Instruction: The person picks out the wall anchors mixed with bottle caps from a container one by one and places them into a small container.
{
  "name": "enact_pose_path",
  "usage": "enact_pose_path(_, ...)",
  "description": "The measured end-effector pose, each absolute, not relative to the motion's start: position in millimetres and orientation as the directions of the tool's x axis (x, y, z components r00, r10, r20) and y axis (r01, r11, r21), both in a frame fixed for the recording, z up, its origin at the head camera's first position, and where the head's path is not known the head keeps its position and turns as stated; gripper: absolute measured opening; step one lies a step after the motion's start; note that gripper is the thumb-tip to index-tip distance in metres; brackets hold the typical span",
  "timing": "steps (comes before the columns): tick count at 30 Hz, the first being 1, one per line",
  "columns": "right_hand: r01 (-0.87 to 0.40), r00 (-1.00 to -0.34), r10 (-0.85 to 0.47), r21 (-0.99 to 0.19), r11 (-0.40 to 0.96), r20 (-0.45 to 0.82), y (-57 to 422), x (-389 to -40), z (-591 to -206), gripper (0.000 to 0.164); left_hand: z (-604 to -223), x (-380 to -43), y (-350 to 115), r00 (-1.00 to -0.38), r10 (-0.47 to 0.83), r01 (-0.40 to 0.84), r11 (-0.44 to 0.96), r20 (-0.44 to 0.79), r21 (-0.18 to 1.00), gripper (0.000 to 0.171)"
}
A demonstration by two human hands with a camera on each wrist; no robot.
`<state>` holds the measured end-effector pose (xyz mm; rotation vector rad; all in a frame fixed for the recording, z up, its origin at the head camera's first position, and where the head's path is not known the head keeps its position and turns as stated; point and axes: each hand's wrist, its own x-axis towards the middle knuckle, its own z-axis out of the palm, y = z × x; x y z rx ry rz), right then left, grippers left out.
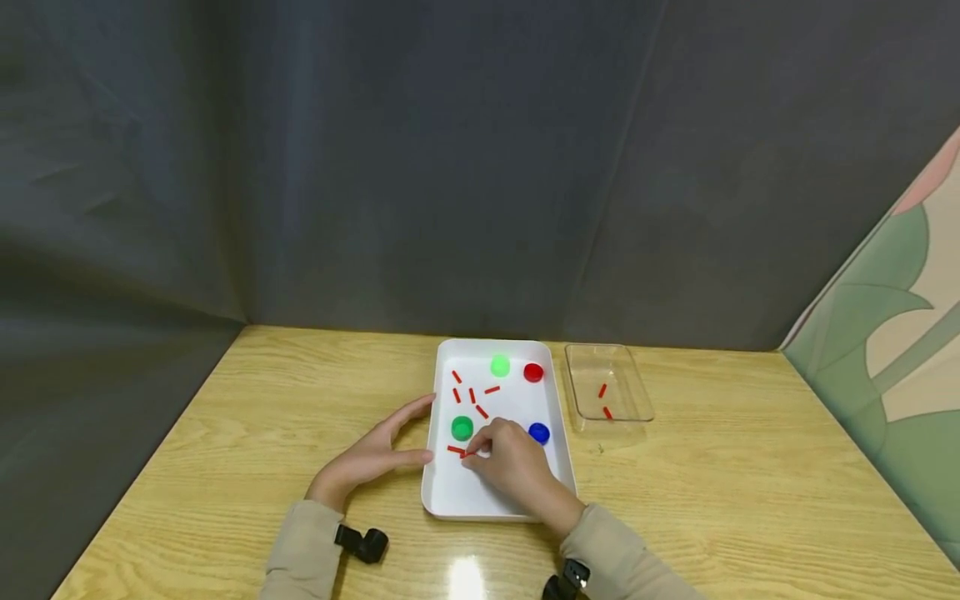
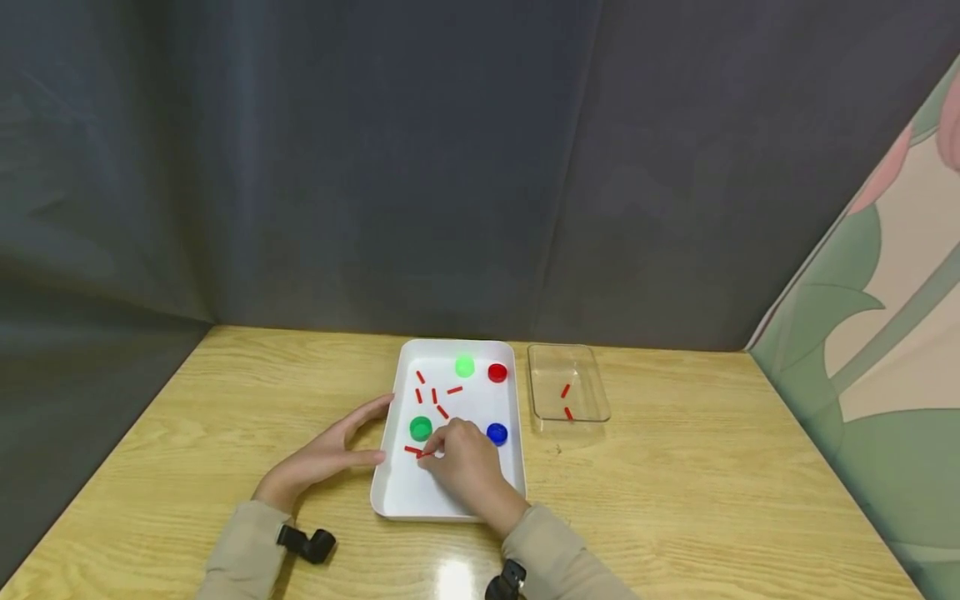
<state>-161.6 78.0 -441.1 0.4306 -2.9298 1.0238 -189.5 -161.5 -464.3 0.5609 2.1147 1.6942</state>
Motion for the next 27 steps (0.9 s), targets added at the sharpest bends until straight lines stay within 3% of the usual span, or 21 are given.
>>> enact_pose_path(27, -0.242, -0.962, -0.266, -0.636, 0.732, 0.061, 78, -169, -426, 0.010, -472, -201, -177, -0.853, 0.521, 0.104, 0.184, -0.007, 0.977, 0.083)
